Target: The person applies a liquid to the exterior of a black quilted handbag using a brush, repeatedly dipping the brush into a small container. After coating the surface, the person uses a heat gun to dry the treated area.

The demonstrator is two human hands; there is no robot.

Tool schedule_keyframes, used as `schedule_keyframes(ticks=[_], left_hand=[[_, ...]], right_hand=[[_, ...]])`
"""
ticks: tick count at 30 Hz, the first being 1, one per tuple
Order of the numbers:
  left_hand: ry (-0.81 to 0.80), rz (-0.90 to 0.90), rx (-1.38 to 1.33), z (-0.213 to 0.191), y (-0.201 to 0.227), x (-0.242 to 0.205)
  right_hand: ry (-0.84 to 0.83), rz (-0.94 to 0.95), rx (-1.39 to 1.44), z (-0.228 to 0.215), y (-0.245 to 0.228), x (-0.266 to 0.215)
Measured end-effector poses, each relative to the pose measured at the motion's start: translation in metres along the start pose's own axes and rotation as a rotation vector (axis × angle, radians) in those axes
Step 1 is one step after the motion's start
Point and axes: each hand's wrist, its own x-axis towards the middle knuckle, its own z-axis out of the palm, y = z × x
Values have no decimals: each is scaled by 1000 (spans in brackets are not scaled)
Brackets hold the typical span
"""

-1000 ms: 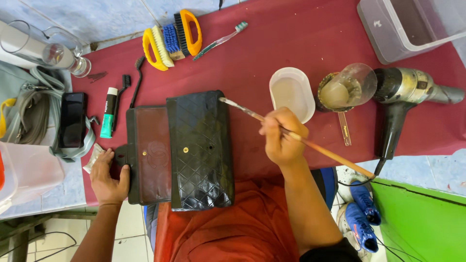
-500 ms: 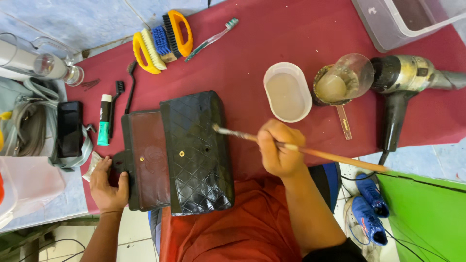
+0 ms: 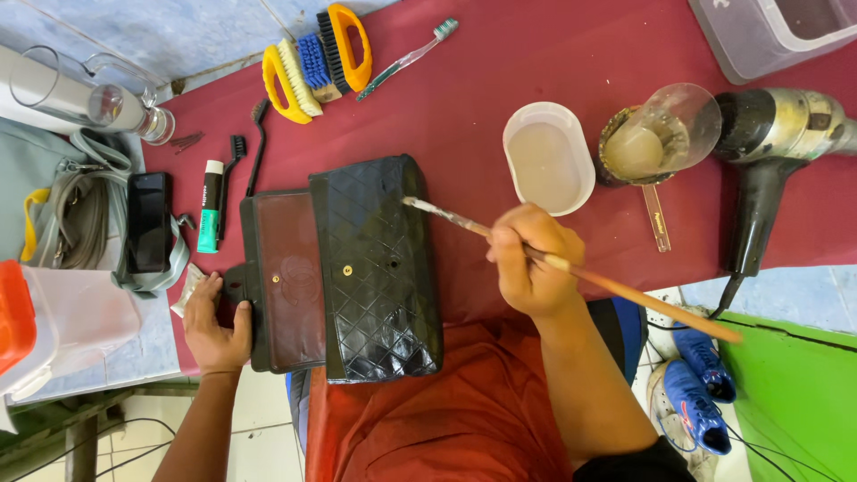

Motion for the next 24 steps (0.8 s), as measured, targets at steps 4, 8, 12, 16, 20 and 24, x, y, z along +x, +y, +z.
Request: schedule_keyframes(ticks=[4, 8, 12, 16, 20, 24], left_hand=[[2, 5, -7, 0, 0, 0], [0, 7, -2, 1, 0, 1], [-7, 18, -1, -1, 4, 1], [0, 19, 4, -1, 3, 2], [-4, 19, 1, -1, 2, 1], [-6, 27, -4, -2, 4, 2]], right_hand=[[-63, 65, -34, -3, -9, -8], [-63, 33, 73, -16, -19, -5], [-39, 10, 83, -5, -17, -2], [-99, 17, 71, -16, -19, -22], [-62, -27, 207, -17, -23, -14], [-95, -70, 115, -7, -27, -6]])
